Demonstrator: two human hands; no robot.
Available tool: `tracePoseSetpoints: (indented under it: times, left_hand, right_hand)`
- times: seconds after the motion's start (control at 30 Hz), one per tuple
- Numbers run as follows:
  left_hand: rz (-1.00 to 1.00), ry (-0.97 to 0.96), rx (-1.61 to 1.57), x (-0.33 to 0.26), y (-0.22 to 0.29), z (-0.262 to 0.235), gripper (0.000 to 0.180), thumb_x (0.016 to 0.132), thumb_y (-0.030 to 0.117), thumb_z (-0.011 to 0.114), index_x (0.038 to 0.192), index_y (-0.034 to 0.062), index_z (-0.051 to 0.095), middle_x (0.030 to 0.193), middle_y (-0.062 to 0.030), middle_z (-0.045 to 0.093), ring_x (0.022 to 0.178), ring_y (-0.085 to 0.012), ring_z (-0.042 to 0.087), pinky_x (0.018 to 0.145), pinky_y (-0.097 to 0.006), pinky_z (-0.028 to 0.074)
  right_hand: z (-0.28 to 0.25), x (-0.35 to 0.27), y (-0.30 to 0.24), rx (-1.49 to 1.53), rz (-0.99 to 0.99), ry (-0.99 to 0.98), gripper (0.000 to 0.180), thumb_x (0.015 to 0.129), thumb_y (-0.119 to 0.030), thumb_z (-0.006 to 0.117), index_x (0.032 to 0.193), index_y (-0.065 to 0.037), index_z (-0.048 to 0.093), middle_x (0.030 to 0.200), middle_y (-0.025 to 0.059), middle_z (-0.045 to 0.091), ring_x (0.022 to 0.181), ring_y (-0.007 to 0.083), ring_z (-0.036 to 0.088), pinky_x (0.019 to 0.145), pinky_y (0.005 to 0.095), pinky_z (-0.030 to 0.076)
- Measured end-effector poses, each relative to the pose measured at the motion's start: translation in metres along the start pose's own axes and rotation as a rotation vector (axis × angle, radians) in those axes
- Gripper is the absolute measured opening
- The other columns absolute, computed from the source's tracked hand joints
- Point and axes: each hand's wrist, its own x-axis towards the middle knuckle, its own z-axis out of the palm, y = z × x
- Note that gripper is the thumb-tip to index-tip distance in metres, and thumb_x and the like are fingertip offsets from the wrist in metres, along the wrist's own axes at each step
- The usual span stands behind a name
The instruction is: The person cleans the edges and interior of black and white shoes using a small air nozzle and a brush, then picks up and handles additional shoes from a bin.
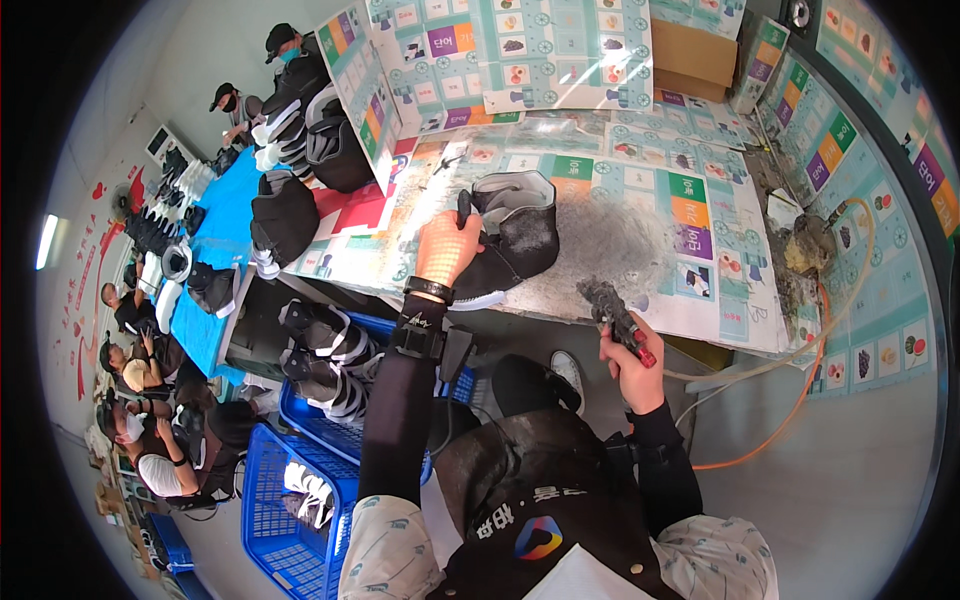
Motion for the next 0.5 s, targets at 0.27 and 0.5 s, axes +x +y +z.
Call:
tracePoseSetpoints:
  times: [0.27,0.5]
  left_hand:
    - [0.042,-0.037,-0.001,-0.002,0.007,-0.005,0.035,0.097,0.027,0.06,0.091,-0.0062,0.068,0.071,-0.0152,0.075,0.068,-0.0211,0.077,0.065,-0.033,0.059]
    - [0.309,-0.17,0.255,0.028,0.052,-0.087,0.034,0.099,0.026,0.062,0.109,-0.0058,0.068,0.086,-0.0204,0.074,0.073,-0.028,0.076,0.068,-0.04,0.059]
  right_hand:
    - [-0.016,0.001,0.012,0.025,0.042,-0.004,0.018,0.088,0.002,0.066,0.106,0.004,0.066,0.087,0.0039,0.07,0.073,0.0093,0.062,0.066,0.0267,0.052]
    - [-0.027,-0.016,-0.015,0.116,-0.091,0.077,0.024,0.089,-0.003,0.066,0.113,0.0,0.067,0.105,0.0063,0.075,0.074,0.0065,0.063,0.056,0.0223,0.048]
